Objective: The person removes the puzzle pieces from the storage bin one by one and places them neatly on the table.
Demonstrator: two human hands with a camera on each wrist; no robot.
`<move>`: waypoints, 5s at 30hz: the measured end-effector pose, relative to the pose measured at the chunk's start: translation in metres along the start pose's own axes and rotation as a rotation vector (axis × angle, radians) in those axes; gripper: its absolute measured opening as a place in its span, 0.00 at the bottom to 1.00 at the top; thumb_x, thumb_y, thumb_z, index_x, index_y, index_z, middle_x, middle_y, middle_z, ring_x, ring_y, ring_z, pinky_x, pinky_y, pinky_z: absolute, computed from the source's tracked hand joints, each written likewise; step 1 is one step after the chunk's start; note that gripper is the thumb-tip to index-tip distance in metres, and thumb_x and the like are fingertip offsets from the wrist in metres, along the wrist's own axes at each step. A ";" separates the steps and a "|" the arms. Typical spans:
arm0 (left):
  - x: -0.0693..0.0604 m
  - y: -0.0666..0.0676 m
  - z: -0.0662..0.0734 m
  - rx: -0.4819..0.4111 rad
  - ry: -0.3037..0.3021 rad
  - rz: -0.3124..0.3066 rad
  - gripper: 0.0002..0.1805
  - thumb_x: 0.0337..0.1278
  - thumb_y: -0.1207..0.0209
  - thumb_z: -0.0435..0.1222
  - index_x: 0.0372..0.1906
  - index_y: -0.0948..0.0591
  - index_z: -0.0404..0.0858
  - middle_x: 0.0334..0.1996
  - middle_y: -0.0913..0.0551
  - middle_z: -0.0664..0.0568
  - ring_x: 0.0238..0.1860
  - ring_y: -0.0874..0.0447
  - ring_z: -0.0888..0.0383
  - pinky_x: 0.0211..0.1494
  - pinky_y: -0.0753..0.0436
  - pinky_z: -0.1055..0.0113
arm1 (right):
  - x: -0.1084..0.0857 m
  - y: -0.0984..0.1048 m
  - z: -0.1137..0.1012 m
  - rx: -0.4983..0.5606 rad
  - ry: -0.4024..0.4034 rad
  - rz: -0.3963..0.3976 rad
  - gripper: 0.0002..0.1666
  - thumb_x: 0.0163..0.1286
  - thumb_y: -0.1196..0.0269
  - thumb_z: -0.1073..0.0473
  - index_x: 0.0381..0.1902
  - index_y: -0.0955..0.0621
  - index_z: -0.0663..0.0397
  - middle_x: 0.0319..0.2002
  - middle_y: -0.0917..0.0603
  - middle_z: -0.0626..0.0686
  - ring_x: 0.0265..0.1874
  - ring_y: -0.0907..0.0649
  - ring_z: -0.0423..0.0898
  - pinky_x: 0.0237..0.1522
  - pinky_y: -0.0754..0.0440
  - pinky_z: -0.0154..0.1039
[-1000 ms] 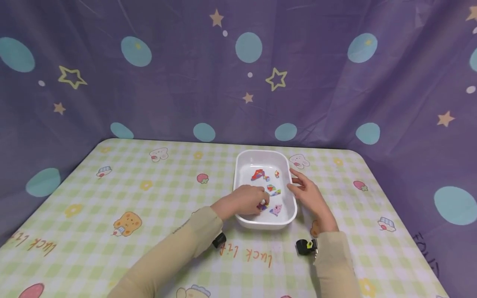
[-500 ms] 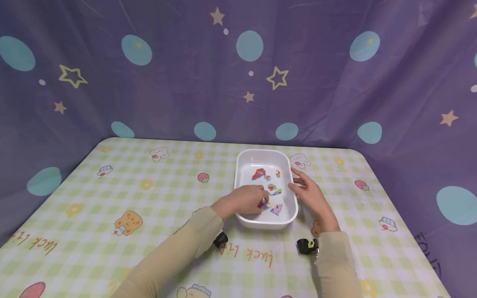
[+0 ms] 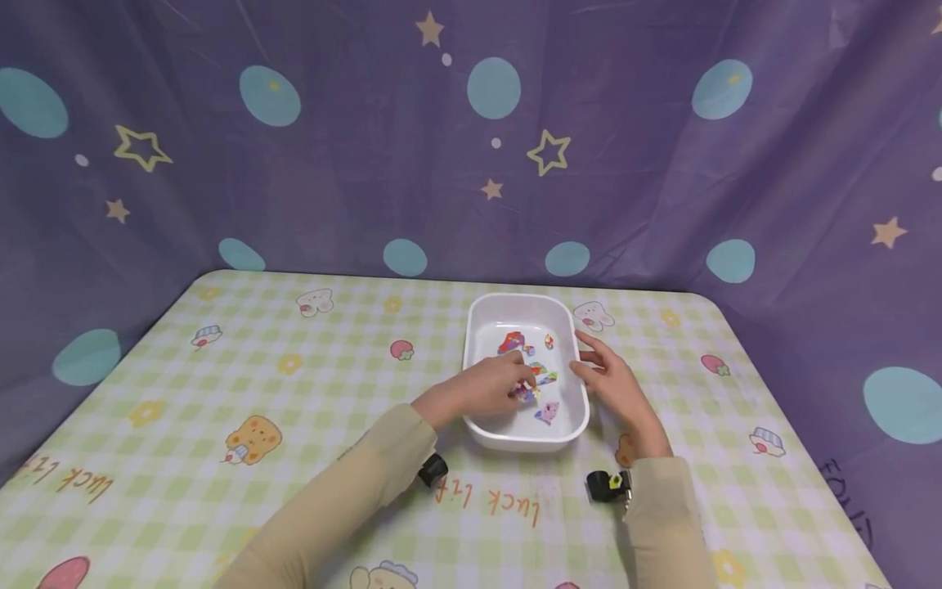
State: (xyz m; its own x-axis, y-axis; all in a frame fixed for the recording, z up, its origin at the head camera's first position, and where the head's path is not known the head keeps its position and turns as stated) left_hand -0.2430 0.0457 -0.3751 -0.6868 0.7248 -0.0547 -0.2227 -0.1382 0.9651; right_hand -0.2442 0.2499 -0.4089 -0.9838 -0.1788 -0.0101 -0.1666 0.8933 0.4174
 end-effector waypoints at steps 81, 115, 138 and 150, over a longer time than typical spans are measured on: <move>-0.043 0.039 -0.130 -0.396 0.154 0.412 0.20 0.46 0.43 0.30 0.49 0.21 0.37 0.42 0.27 0.47 0.36 0.29 0.56 0.40 0.27 0.68 | -0.006 0.006 -0.004 0.132 0.013 -0.152 0.40 0.66 0.44 0.55 0.71 0.49 0.51 0.62 0.38 0.68 0.44 0.24 0.30 0.40 0.19 0.38; -0.028 0.010 -0.174 -0.362 0.246 0.260 0.17 0.50 0.41 0.31 0.48 0.20 0.37 0.43 0.23 0.46 0.44 0.24 0.52 0.49 0.25 0.62 | -0.008 0.002 0.001 0.162 0.017 -0.147 0.39 0.66 0.44 0.56 0.71 0.49 0.52 0.62 0.38 0.69 0.45 0.24 0.32 0.41 0.20 0.36; -0.029 0.011 -0.172 -0.313 0.297 0.240 0.15 0.48 0.38 0.33 0.46 0.18 0.41 0.44 0.18 0.50 0.44 0.22 0.54 0.50 0.25 0.62 | -0.010 0.001 -0.001 0.176 0.027 -0.143 0.40 0.66 0.44 0.57 0.71 0.49 0.53 0.62 0.38 0.69 0.44 0.23 0.33 0.40 0.20 0.38; -0.037 0.019 -0.167 -0.368 0.324 0.237 0.16 0.54 0.41 0.37 0.49 0.20 0.40 0.48 0.21 0.49 0.46 0.24 0.53 0.48 0.24 0.61 | -0.010 0.000 0.000 0.179 0.025 -0.145 0.40 0.66 0.44 0.57 0.71 0.49 0.52 0.62 0.38 0.69 0.44 0.23 0.33 0.40 0.19 0.38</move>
State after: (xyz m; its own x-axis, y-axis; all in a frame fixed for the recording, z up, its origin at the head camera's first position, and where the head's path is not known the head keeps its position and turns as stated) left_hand -0.3379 -0.0963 -0.3973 -0.9126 0.4082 0.0217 -0.2231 -0.5419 0.8103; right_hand -0.2342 0.2517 -0.4092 -0.9472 -0.3189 -0.0344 -0.3173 0.9160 0.2454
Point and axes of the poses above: each hand's wrist, its own x-axis towards the middle knuckle, its own y-axis out of the back of the hand, z = x × y, the point moved 2 cm from there along x, towards the middle knuckle
